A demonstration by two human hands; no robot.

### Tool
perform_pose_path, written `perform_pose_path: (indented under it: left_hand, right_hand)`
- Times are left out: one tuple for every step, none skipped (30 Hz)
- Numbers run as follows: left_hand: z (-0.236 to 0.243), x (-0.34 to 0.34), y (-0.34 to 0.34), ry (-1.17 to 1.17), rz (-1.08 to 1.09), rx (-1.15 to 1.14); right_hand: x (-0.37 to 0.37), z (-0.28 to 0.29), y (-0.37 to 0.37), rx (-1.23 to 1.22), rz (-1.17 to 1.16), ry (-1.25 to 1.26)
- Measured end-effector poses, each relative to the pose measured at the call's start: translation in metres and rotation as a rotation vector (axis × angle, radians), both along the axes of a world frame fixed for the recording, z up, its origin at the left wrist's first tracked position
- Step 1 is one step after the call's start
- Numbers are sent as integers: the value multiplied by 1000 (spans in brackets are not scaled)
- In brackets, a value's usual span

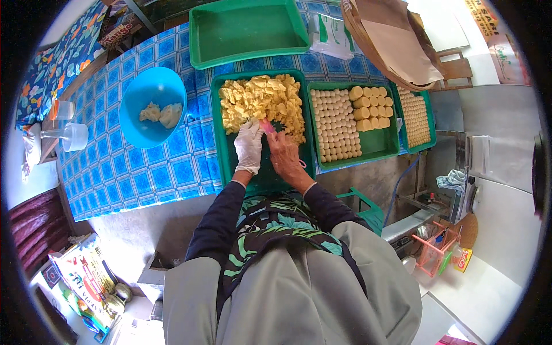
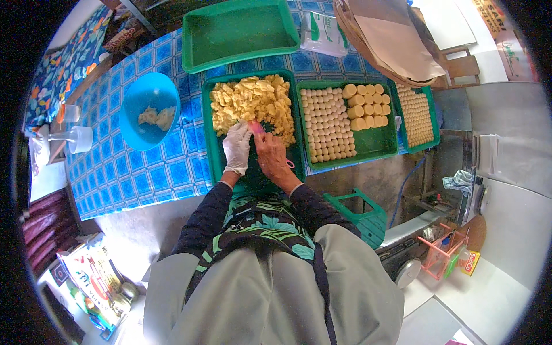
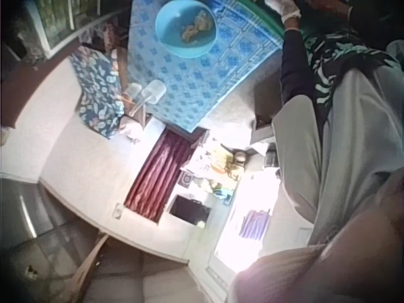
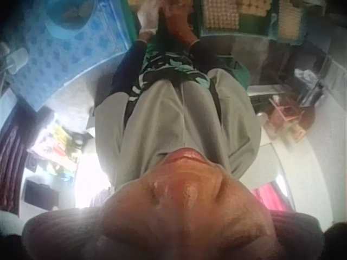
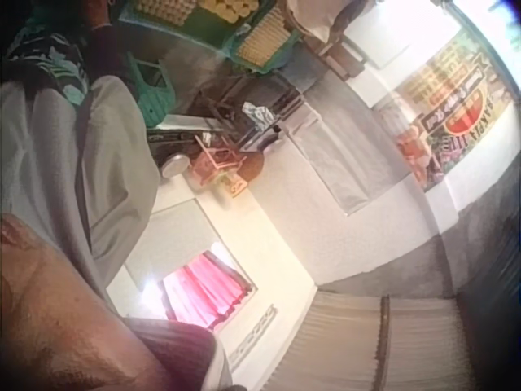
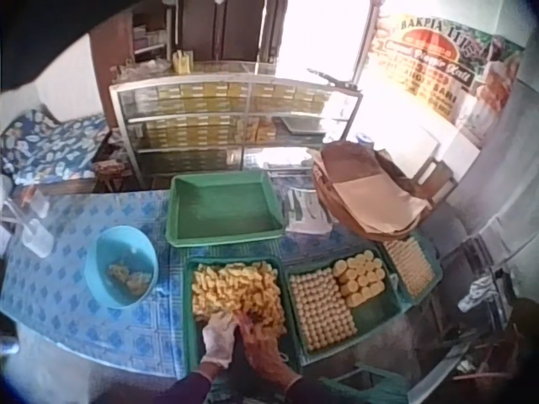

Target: The person uses a small scoop to take portions of a yellow mixture from a green tray and places them into dough circles, then rolls the dough into balls and places them onto a large tray.

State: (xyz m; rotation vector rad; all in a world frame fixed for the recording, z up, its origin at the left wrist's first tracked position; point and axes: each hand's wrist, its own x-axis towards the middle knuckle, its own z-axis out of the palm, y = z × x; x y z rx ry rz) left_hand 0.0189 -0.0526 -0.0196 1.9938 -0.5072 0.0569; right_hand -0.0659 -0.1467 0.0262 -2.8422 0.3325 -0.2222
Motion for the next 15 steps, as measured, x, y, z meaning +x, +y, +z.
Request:
perform_pose_path:
  left_hand:
    - [3, 1, -3, 24, -10, 35]
    - [1, 3, -2, 47, -6, 73]
    - [-1, 7, -2, -29, 27, 101]
    - [-3, 9, 1, -29, 42, 100]
    - [-2, 13, 1, 48, 36, 143]
    - [-1, 14, 1, 127, 33, 186]
    - [0, 14, 1, 127, 45, 182]
    - [0, 13, 0, 199, 111, 182]
    - [4, 15, -6, 261, 163, 176]
    - [10, 17, -17, 244, 139, 165]
    - [8, 16, -13, 305, 162, 139]
    - [6, 14, -9, 365, 183, 112]
    - [5, 14, -5, 346, 167, 156]
    - [-2, 12, 1, 347, 185, 157]
    - [-6, 10, -1, 342, 197, 47]
  right_hand:
    - [-1, 0, -4, 22, 2, -23]
    - [0, 5, -5, 21, 15, -24]
    - [-1, 11, -7, 67, -60, 65]
    - [-1, 17, -10, 113, -133, 155]
    - [-3, 20, -17, 164, -182, 147]
    - [-1, 21, -21, 160, -173, 146]
    - [2, 21, -24, 254, -215, 120]
    - [7, 26, -26, 347, -259, 91]
    - [13, 9, -33, 339, -261, 76]
    - [19, -22, -44, 593, -119, -135]
    - [27, -21, -38, 725, -27, -234]
    - [36, -20, -31, 858, 75, -323]
    - [36, -16, -24, 573, 84, -119]
    - [38, -7, -12, 286, 99, 85]
    - [37, -17, -9, 359, 137, -82]
